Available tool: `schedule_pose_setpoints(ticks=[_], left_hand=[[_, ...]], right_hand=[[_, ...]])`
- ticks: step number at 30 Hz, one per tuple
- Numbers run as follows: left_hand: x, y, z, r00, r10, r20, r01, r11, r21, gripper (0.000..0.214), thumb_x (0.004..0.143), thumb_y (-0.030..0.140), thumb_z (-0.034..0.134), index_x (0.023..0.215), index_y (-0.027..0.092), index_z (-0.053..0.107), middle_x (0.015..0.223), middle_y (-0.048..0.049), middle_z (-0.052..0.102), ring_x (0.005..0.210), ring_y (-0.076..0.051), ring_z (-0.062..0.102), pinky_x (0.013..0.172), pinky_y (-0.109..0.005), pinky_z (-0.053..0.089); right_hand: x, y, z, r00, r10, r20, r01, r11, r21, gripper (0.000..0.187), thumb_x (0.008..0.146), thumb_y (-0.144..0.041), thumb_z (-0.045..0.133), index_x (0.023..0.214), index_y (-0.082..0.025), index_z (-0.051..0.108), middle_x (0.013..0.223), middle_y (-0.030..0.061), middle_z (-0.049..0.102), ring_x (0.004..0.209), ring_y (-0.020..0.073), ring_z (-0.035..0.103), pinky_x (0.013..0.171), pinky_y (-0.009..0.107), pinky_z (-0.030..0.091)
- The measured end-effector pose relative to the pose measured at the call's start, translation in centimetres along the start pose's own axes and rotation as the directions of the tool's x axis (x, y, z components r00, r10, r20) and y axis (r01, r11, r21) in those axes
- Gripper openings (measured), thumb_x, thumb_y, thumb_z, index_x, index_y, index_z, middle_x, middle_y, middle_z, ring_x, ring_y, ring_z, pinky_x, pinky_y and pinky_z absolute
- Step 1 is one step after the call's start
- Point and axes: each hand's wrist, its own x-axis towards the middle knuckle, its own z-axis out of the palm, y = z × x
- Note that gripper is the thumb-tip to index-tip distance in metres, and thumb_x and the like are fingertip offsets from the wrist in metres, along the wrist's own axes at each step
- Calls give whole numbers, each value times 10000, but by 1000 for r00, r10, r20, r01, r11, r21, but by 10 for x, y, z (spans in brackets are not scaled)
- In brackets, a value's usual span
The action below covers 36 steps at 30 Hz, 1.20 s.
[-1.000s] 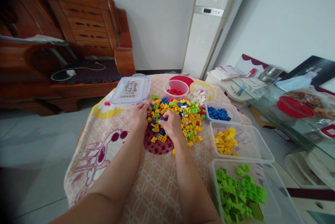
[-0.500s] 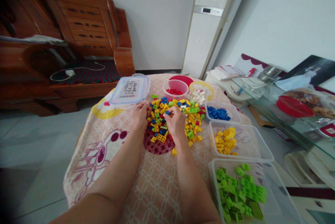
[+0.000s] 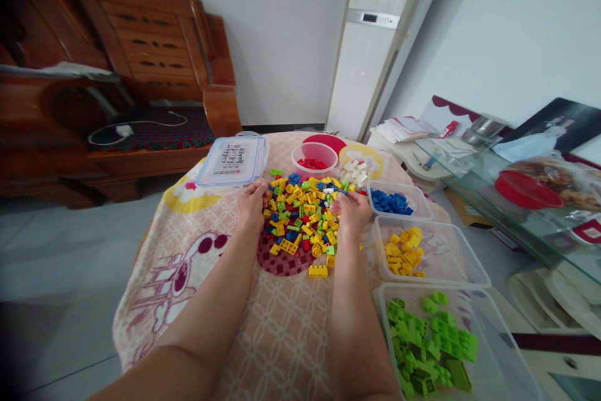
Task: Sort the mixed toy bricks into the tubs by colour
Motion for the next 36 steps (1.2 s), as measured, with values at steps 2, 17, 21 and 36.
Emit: schedule_pose_setpoints(ticks=[2,17,21,36], left_hand=[[-1,1,0,1000,2,-2,-2,1000,1,76,695,229,637,677,160,664,481,60,512,401,-53,335,424,-190,247],[2,-2,-1,1000,21,12,-21,1000,10,70,703,217,635,681,157,665,485,58,517,392,-50,340,428,-192,242],[2,-3,-1,1000,16,13,-16,1000,-8,66,700,210,635,678,157,669,474,60,514,387,-51,335,419,-193,234],[2,-2,-1,1000,15,5,-15,1000,0,82,690,221,654,697,148,691,501,53,527,412,-57,344,421,-197,248]], right_hand=[[12,2,-8,985,-77,-153,87,994,59,439,593,-337,752,978,-171,622,691,-26,682,665,203,729,641,355,662],[6,9,-6,956,-269,116,292,901,-320,448,748,-421,591,1057,-137,749,927,75,772,870,233,733,850,377,611],[-29,-4,17,893,-256,371,397,836,-379,316,806,-371,597,949,-153,774,902,82,780,847,224,730,847,333,588],[-90,-6,45,429,75,900,894,106,-435,326,990,-151,446,1086,-191,755,1096,122,650,1089,255,568,935,333,457]])
